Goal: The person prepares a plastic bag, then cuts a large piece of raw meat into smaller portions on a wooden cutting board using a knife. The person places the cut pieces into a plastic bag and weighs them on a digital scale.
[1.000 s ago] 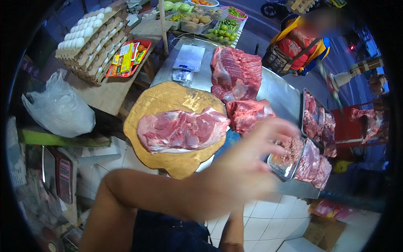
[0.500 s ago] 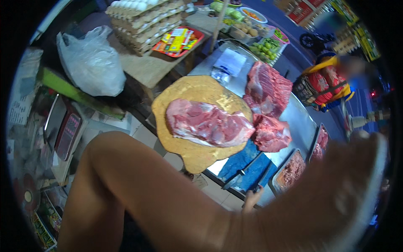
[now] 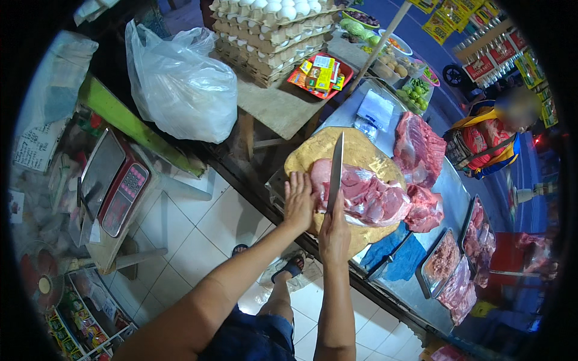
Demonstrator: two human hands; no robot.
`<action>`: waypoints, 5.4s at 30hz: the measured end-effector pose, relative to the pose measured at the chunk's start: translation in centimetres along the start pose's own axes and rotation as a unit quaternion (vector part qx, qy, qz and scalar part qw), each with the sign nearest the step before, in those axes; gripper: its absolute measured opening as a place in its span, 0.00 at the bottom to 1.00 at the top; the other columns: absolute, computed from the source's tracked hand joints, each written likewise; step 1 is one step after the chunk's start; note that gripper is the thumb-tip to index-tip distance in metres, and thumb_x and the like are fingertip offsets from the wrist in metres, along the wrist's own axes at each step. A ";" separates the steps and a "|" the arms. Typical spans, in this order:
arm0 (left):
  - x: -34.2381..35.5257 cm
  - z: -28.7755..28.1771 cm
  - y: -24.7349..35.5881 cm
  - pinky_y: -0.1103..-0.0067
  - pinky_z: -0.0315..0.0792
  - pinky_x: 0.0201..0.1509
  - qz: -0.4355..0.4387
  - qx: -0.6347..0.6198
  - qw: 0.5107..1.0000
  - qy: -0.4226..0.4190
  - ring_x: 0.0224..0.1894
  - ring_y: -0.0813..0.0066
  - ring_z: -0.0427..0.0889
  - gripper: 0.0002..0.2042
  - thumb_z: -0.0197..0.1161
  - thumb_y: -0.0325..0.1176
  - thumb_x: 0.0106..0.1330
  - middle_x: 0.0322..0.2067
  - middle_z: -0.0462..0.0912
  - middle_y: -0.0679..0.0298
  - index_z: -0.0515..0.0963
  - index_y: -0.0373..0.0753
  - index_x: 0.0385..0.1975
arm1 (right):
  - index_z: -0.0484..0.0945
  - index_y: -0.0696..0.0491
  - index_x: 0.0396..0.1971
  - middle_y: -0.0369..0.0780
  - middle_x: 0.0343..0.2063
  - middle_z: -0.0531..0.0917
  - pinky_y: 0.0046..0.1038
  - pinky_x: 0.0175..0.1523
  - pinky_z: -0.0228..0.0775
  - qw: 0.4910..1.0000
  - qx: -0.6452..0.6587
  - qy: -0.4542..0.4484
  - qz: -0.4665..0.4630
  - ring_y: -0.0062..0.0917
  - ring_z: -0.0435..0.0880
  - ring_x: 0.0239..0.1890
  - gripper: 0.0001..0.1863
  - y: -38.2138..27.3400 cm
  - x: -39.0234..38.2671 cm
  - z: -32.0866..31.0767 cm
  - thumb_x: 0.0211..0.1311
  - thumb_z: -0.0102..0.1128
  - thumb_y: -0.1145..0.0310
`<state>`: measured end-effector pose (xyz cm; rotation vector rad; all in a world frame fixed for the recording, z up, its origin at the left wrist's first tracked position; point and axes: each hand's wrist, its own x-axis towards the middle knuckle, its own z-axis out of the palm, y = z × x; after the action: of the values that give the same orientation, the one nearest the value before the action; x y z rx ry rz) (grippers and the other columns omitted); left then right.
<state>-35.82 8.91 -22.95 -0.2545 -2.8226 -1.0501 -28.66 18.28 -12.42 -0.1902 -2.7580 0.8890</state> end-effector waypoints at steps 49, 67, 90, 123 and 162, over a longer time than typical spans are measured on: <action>0.4 1.7 1.9 0.56 0.41 0.78 0.006 0.006 1.000 0.021 0.73 0.53 0.58 0.32 0.53 0.35 0.71 0.69 0.62 0.47 0.51 0.29 0.71 | 0.49 0.53 0.75 0.57 0.28 0.80 0.48 0.33 0.74 0.986 -0.065 -0.134 0.070 0.52 0.82 0.27 0.42 2.1 -4.8 1.3 0.60 0.53 0.80; 4.3 -1.3 -1.3 0.80 0.77 0.39 -0.286 -0.565 0.769 -0.083 0.34 0.74 0.85 0.13 0.64 0.21 0.56 0.33 0.86 0.56 0.79 0.25 0.41 | 0.50 0.49 0.75 0.55 0.31 0.82 0.46 0.30 0.75 0.993 -0.051 -0.093 0.049 0.50 0.84 0.28 0.43 -2.1 -6.7 -2.6 0.59 0.54 0.79; 7.3 -2.1 0.6 0.65 0.75 0.38 -0.171 -0.224 0.953 -0.108 0.34 0.52 0.84 0.08 0.67 0.28 0.47 0.27 0.82 0.50 0.78 0.35 0.27 | 0.53 0.58 0.72 0.58 0.22 0.82 0.49 0.30 0.73 0.978 -0.122 -0.160 0.060 0.53 0.83 0.25 0.41 0.4 0.0 2.4 0.56 0.54 0.78; 4.9 -1.9 -1.3 0.62 0.74 0.37 -0.112 -0.193 0.974 -0.047 0.32 0.47 0.83 0.08 0.61 0.32 0.56 0.27 0.82 0.46 0.82 0.36 0.30 | 0.52 0.51 0.74 0.58 0.22 0.81 0.51 0.31 0.71 0.983 -0.055 -0.172 0.046 0.53 0.82 0.25 0.42 3.2 -3.1 1.0 0.57 0.51 0.79; 5.9 -6.9 -7.8 0.78 0.77 0.38 -0.269 -0.442 0.784 -0.343 0.31 0.76 0.82 0.08 0.61 0.26 0.59 0.31 0.84 0.64 0.81 0.33 0.37 | 0.56 0.46 0.73 0.54 0.25 0.84 0.47 0.31 0.78 0.981 -0.094 -0.161 0.061 0.48 0.86 0.26 0.41 0.3 2.5 3.3 0.57 0.55 0.73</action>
<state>-42.82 -0.71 -21.72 0.1735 -2.6931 -2.9153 -31.96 17.13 -14.75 -0.2737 -3.1639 0.7428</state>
